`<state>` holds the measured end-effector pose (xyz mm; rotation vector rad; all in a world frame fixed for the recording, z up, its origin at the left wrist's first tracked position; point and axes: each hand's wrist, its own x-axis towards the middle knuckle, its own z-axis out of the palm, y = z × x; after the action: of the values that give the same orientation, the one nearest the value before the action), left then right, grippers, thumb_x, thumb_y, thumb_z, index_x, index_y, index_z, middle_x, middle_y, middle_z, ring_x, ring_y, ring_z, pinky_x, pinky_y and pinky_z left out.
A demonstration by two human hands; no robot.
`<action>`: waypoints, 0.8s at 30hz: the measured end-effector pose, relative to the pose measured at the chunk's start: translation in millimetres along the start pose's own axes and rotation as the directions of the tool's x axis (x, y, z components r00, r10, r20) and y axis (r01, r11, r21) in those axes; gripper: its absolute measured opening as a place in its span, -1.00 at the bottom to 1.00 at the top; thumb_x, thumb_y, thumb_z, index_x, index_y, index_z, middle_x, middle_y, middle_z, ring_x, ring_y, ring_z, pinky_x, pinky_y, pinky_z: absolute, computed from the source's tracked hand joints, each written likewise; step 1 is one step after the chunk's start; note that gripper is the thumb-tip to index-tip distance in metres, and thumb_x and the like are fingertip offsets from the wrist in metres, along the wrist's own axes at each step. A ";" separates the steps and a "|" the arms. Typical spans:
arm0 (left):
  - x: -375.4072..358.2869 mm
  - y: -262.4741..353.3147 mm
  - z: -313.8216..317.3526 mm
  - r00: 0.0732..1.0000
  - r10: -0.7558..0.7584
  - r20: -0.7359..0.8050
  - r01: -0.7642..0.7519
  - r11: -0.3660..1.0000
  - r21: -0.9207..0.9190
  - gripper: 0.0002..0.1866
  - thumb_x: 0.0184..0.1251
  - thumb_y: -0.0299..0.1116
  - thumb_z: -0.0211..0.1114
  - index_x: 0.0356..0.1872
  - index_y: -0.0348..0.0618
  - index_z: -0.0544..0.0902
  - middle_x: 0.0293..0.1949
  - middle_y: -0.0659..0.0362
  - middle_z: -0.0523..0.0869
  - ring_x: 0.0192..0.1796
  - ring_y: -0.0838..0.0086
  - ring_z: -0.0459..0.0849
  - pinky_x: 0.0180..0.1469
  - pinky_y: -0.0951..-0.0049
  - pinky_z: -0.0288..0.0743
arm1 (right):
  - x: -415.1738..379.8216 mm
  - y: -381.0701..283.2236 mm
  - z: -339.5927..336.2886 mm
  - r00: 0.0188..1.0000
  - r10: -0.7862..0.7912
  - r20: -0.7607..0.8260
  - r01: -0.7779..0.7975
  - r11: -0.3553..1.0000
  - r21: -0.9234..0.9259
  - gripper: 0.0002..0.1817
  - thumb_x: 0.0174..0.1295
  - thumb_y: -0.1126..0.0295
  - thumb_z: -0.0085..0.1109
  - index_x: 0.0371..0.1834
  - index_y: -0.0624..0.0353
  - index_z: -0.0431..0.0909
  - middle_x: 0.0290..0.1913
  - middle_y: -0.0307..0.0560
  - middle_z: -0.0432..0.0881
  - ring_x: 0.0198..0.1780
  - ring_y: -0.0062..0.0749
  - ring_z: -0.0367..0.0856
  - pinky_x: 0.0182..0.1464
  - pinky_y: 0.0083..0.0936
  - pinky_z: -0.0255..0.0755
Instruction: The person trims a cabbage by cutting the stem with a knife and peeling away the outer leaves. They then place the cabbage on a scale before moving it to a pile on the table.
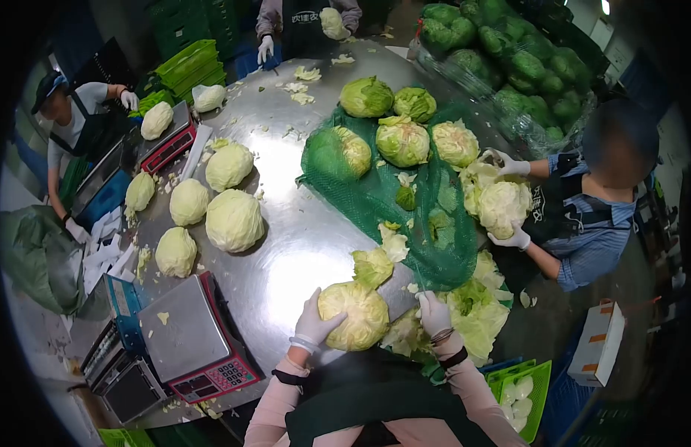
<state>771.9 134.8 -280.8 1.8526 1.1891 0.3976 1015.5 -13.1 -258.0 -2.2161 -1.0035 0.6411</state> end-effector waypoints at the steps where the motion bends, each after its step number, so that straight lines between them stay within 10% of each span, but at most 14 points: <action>1: -0.8 -2.9 -0.7 1.000 -0.002 -0.009 0.002 1.000 0.003 -0.01 -0.11 0.06 0.43 0.27 -0.39 0.20 0.08 -0.24 0.42 0.13 0.01 0.45 0.17 0.27 0.36 | 0.1 -9.3 -5.2 1.000 -0.004 0.021 0.003 0.999 0.035 -0.80 0.29 0.29 -0.03 -0.15 0.13 0.50 -0.48 -0.01 0.59 -0.44 -0.31 0.62 -0.42 -0.45 0.46; 3: -2.5 -7.6 0.6 1.000 -0.007 -0.028 0.007 1.000 0.001 0.00 -0.11 0.06 0.44 0.26 -0.42 0.19 0.12 -0.25 0.40 0.18 0.03 0.42 0.22 0.28 0.32 | 5.0 -9.6 3.4 0.993 -0.119 0.015 0.117 0.989 0.089 -0.59 0.22 0.09 0.06 0.04 0.07 0.47 -0.38 0.04 0.65 -0.35 -0.10 0.65 -0.27 -0.28 0.50; 4: 0.1 -15.1 3.4 1.000 -0.029 -0.009 0.028 0.998 -0.055 0.02 -0.14 0.03 0.47 0.26 -0.44 0.17 0.12 -0.24 0.40 0.18 0.05 0.42 0.22 0.29 0.32 | 4.6 3.3 24.7 0.979 -0.189 0.073 0.171 0.965 0.201 -0.56 0.23 0.19 0.11 0.14 0.10 0.41 -0.24 0.05 0.63 -0.23 -0.33 0.63 -0.13 -0.48 0.49; 8: -1.4 -8.2 2.7 0.998 0.052 -0.047 -0.051 0.998 0.035 0.01 -0.16 0.00 0.48 0.25 -0.42 0.19 0.11 -0.23 0.39 0.13 0.02 0.45 0.16 0.26 0.37 | 1.9 -46.8 44.2 0.921 -0.384 0.061 0.389 0.904 -0.178 -0.29 0.12 0.01 0.10 0.25 0.23 0.24 0.05 0.20 0.48 -0.08 0.00 0.57 -0.03 -0.29 0.46; 15: -1.6 -4.4 5.2 0.998 0.013 -0.064 -0.010 0.999 0.045 0.00 -0.15 0.02 0.46 0.26 -0.38 0.18 0.07 -0.23 0.40 0.11 -0.02 0.45 0.14 0.22 0.36 | 24.1 -76.3 58.2 0.937 -0.217 0.274 0.290 0.920 -0.264 -0.36 0.13 0.14 0.00 0.27 0.17 0.17 -0.13 0.21 0.57 -0.23 0.04 0.61 -0.22 -0.16 0.48; 24: 7.2 -31.8 18.0 0.990 0.060 -0.125 -0.067 0.996 -0.054 -0.06 -0.11 -0.11 0.47 0.26 -0.40 0.18 0.10 -0.24 0.38 0.12 -0.03 0.43 0.18 0.21 0.31 | 74.5 -44.5 66.5 0.938 -0.278 0.206 0.329 0.901 -0.284 -0.78 0.14 0.29 -0.03 -0.25 0.13 0.52 -0.39 0.10 0.63 -0.40 0.04 0.62 -0.32 -0.15 0.49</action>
<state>769.0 137.1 -317.8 1.8413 1.1897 0.5841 995.6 90.7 -285.8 -2.2250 -1.5966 0.5513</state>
